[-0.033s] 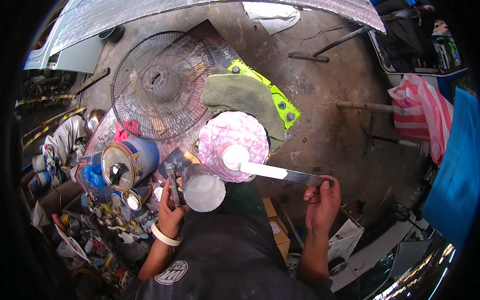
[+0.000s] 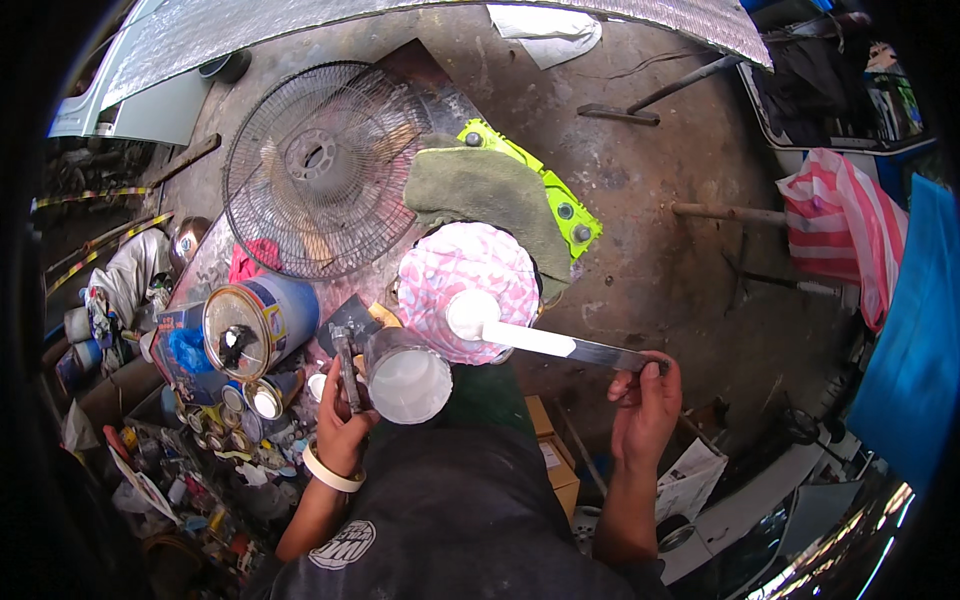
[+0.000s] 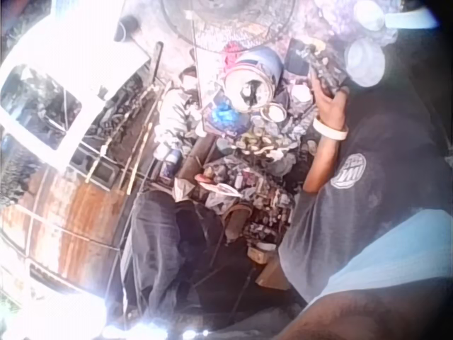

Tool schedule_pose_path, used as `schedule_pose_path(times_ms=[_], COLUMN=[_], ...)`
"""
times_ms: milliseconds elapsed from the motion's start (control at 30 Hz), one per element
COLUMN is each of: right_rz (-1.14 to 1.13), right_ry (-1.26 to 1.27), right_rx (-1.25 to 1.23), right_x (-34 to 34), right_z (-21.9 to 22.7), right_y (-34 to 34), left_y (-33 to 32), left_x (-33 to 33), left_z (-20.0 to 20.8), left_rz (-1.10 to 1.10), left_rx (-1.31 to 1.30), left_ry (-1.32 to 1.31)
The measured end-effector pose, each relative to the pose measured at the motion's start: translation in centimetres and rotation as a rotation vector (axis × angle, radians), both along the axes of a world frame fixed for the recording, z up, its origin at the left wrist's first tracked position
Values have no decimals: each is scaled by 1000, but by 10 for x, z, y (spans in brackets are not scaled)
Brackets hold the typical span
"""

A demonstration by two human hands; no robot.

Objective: The person mixes white paint in a small metal cup by pouring liquid from a can and using a flat metal tool to stir and scrape the sides.

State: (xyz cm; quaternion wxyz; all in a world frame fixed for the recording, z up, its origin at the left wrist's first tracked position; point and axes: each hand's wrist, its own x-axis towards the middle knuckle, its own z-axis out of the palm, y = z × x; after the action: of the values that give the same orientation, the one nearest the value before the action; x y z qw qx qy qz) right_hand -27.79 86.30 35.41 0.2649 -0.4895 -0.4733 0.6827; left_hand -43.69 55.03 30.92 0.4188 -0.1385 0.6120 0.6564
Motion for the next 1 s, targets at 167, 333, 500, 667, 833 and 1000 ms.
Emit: schedule_pose_path(times_ms=[167, 333, 500, 667, 833, 1000], right_rz=[24, -43, -176, -183, -202, -205], right_ry=[-1, -10, 62, 161, 223, 220], right_rx=[17, -57, -289, -363, -338, -253], right_x=[-2, 1, 13, 26, 36, 42], right_z=[-1, -2, -9, -17, -8, 7], right_y=[-1, 1, 5, 11, 18, 25], left_y=[-1, -1, 1, 5, 3, 6], left_x=[1, 1, 5, 12, 20, 27], left_z=[0, 2, 8, 19, 25, 29], left_rz=[6, 1, 2, -36, -109, -178], left_rx=[2, 9, -11, -61, -40, -12], left_ry=[-13, 4, 39, 49, 45, 31])
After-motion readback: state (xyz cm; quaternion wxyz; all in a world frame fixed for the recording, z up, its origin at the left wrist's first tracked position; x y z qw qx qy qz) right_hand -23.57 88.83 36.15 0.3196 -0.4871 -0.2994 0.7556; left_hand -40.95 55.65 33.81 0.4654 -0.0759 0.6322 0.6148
